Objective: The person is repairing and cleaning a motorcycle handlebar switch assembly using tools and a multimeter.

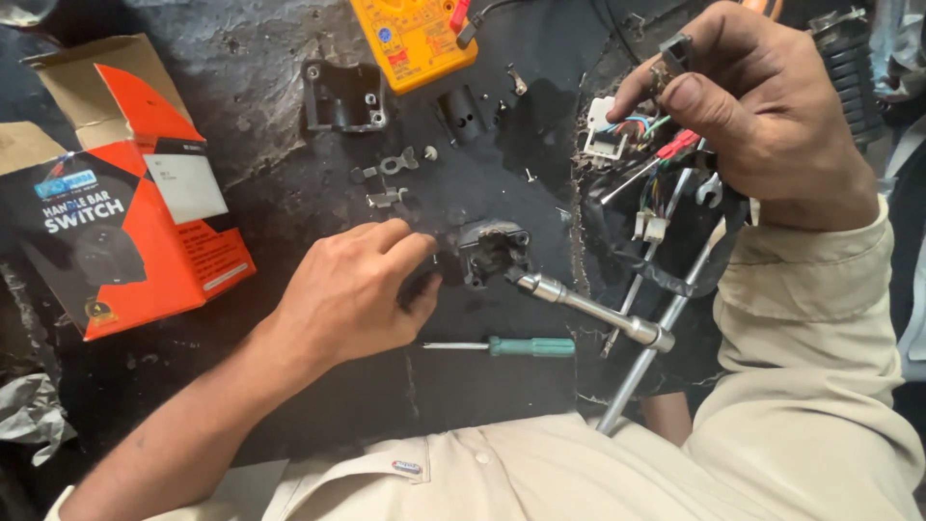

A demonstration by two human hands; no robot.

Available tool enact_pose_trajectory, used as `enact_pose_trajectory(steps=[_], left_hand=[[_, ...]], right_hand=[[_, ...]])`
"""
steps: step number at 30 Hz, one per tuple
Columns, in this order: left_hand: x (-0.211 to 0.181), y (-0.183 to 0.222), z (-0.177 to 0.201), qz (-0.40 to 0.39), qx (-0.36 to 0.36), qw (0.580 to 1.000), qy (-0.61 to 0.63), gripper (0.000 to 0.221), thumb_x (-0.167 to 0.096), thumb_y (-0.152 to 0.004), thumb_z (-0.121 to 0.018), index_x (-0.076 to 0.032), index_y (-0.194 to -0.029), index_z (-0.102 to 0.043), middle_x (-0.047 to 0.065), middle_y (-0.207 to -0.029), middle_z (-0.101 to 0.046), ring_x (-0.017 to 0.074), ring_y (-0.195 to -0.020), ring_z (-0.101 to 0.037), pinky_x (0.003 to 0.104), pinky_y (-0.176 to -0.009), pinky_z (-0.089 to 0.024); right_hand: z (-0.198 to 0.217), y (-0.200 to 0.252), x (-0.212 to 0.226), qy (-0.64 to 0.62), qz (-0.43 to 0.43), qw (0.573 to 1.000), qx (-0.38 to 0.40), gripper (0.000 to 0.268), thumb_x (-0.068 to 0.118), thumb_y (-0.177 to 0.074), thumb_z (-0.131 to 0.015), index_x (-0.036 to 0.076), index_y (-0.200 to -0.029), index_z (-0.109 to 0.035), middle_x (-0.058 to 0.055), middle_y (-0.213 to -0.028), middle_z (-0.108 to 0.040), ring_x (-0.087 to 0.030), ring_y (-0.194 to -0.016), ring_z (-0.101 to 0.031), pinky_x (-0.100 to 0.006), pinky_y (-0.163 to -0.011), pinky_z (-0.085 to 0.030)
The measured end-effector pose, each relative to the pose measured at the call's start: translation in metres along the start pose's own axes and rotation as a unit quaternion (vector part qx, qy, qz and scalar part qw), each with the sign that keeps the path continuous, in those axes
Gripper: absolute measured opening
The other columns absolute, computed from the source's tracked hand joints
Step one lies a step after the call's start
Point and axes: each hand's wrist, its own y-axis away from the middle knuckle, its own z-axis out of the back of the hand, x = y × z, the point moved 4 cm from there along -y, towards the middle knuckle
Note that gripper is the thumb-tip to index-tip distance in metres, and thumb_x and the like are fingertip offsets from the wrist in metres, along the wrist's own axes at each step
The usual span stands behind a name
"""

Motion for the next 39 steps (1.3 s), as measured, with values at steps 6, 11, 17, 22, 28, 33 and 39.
enact_pose_trajectory(steps=[6,11,17,22,28,33,39], left_hand=[[0.002,0.001,0.001,-0.004,-0.018,0.999,0.032,0.011,-0.014,-0.079,-0.076,-0.005,-0.084,-0.070,0.010,-0.075,-0.062,0.0311,-0.071,-0.067,0.044,-0.060,-0.053],[0.004,0.001,-0.004,-0.005,-0.026,0.999,0.025,0.013,-0.014,-0.080,-0.077,-0.005,-0.081,-0.068,0.010,-0.072,-0.064,0.0311,-0.070,-0.068,0.045,-0.060,-0.053],[0.003,-0.008,0.002,-0.056,-0.113,0.992,-0.027,0.012,-0.011,-0.080,-0.079,-0.007,-0.087,-0.070,0.006,-0.079,-0.063,0.0264,-0.074,-0.065,0.040,-0.064,-0.053],[-0.002,-0.021,0.019,-0.063,-0.204,0.971,-0.107,0.015,-0.012,-0.079,-0.082,-0.010,-0.091,-0.073,0.006,-0.097,-0.061,0.0274,-0.091,-0.056,0.036,-0.074,-0.050],[0.002,-0.027,0.009,-0.020,-0.152,0.978,-0.143,0.014,-0.016,-0.078,-0.084,-0.010,-0.087,-0.075,0.006,-0.100,-0.060,0.0282,-0.095,-0.055,0.037,-0.077,-0.052],[0.004,-0.027,0.009,0.029,-0.139,0.982,-0.122,0.017,-0.020,-0.078,-0.086,-0.011,-0.088,-0.076,0.008,-0.100,-0.061,0.0312,-0.097,-0.057,0.039,-0.074,-0.053],[-0.001,-0.028,0.018,0.012,-0.165,0.982,-0.091,0.030,-0.020,-0.075,-0.086,-0.009,-0.101,-0.076,0.010,-0.101,-0.060,0.0321,-0.096,-0.057,0.041,-0.076,-0.053]], right_hand=[[-0.001,-0.005,-0.004,0.004,-0.021,1.000,0.008,0.021,0.023,-0.112,-0.065,0.004,-0.115,-0.056,-0.014,-0.109,-0.072,-0.018,-0.105,-0.072,-0.030,-0.095,-0.060],[-0.001,-0.005,-0.004,-0.018,-0.025,0.999,0.017,0.022,0.023,-0.111,-0.065,0.004,-0.116,-0.056,-0.015,-0.110,-0.072,-0.018,-0.106,-0.072,-0.030,-0.095,-0.060],[0.004,0.000,-0.009,-0.002,-0.025,1.000,0.019,0.023,0.022,-0.115,-0.065,0.001,-0.115,-0.056,-0.016,-0.111,-0.073,-0.019,-0.107,-0.073,-0.030,-0.096,-0.061],[0.001,-0.001,-0.003,0.028,-0.028,0.999,0.012,0.021,0.019,-0.113,-0.063,-0.001,-0.114,-0.056,-0.016,-0.110,-0.073,-0.018,-0.106,-0.074,-0.030,-0.094,-0.060],[0.002,-0.002,-0.008,-0.016,-0.029,0.999,0.039,0.018,0.015,-0.112,-0.062,-0.001,-0.114,-0.056,-0.016,-0.112,-0.074,-0.016,-0.103,-0.072,-0.029,-0.092,-0.060],[-0.001,-0.003,-0.005,-0.035,-0.039,0.998,0.040,0.019,0.017,-0.110,-0.063,0.001,-0.119,-0.057,-0.015,-0.113,-0.074,-0.015,-0.100,-0.073,-0.030,-0.093,-0.061],[0.001,0.001,0.003,-0.027,-0.041,0.999,0.019,0.020,0.017,-0.111,-0.065,-0.001,-0.115,-0.057,-0.015,-0.113,-0.073,-0.016,-0.106,-0.072,-0.030,-0.099,-0.060]])
